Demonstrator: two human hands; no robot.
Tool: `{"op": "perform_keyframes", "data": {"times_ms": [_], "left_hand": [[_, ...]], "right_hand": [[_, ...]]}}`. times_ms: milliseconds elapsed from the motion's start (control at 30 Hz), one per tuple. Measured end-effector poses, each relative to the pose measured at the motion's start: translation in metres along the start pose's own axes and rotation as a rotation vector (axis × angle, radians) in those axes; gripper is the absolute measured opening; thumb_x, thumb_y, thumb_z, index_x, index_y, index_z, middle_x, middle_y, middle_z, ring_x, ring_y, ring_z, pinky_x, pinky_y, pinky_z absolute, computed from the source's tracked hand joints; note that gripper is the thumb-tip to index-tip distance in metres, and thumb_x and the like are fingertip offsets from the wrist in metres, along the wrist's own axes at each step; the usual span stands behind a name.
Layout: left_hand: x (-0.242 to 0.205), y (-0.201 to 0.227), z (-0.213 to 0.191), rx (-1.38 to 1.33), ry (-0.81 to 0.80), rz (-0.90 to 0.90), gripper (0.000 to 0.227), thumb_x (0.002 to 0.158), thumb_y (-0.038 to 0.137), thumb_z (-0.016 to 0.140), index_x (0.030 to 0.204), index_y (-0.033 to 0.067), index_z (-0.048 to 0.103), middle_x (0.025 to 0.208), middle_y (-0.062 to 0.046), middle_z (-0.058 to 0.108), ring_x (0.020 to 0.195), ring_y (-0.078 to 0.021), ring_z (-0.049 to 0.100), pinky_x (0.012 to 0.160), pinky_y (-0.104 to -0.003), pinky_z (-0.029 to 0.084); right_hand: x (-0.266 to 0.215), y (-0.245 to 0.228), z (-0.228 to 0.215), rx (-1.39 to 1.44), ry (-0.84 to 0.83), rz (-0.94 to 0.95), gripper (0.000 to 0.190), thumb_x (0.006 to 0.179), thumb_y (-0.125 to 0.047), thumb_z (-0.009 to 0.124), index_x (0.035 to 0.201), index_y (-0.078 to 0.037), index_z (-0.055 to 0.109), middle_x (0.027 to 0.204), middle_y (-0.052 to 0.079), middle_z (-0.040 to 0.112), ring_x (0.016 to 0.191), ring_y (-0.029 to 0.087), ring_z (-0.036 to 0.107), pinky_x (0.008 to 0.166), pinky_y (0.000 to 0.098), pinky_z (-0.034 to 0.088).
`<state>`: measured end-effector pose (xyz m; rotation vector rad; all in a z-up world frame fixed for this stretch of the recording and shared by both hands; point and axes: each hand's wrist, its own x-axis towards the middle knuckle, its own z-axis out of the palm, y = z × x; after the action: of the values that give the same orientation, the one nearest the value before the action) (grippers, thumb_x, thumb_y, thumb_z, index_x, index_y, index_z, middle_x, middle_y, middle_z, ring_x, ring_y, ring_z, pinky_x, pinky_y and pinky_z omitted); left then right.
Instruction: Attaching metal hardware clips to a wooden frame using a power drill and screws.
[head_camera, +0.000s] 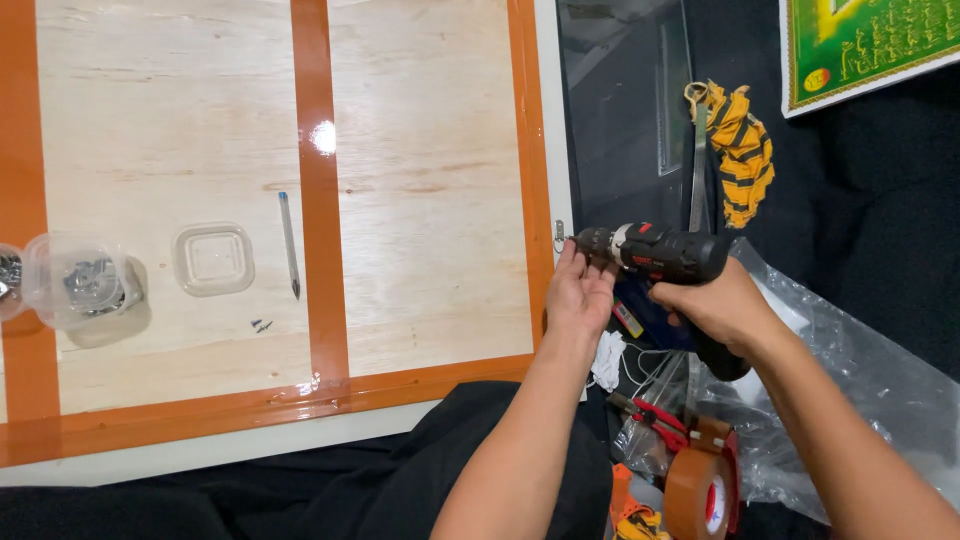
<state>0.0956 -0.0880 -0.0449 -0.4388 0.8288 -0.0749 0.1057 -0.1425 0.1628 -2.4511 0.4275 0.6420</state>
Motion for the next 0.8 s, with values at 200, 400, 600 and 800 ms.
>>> {"op": "perform_keyframes", "data": {"times_ms": [200,400,600,800], "left_hand": [[0.000,0.000,0.006,-0.043,-0.083,-0.028,0.055,0.105,-0.001,0.050,0.156,0.0177,0.042,0.160,-0.017,0.039,0.139,-0.0392,0.049,0.117,-0.068,0.038],[-0.013,0.007,0.023,-0.080,-0.043,-0.048,0.066,0.100,-0.007,0.041,0.162,0.0157,0.031,0.155,-0.024,0.049,0.137,-0.0368,0.054,0.112,-0.057,0.045],[-0.012,0.008,0.022,-0.099,-0.030,-0.048,0.067,0.099,-0.008,0.042,0.161,0.0147,0.032,0.153,-0.025,0.051,0.136,-0.0360,0.055,0.112,-0.057,0.044],[-0.010,0.007,0.020,-0.101,-0.043,-0.049,0.067,0.099,-0.007,0.041,0.161,0.0147,0.031,0.156,-0.024,0.048,0.140,-0.0361,0.051,0.115,-0.058,0.041]], "right_hand": [[0.014,0.002,0.003,-0.005,0.020,-0.010,0.015,0.072,-0.007,0.077,0.065,0.004,0.071,0.060,0.020,0.067,0.053,0.030,0.069,0.056,0.0434,0.053],[0.010,-0.023,-0.002,-0.007,-0.022,0.012,0.005,0.069,0.003,0.065,0.068,-0.001,0.063,0.054,0.011,0.058,0.047,0.019,0.054,0.048,0.0319,0.041],[0.014,-0.026,-0.004,0.016,-0.051,0.034,0.005,0.071,0.007,0.065,0.070,0.002,0.063,0.056,0.014,0.059,0.049,0.021,0.054,0.049,0.0333,0.042],[0.016,-0.029,-0.005,-0.021,-0.042,0.070,0.005,0.071,0.004,0.067,0.067,0.003,0.064,0.057,0.014,0.060,0.050,0.021,0.055,0.051,0.0338,0.043]]}}
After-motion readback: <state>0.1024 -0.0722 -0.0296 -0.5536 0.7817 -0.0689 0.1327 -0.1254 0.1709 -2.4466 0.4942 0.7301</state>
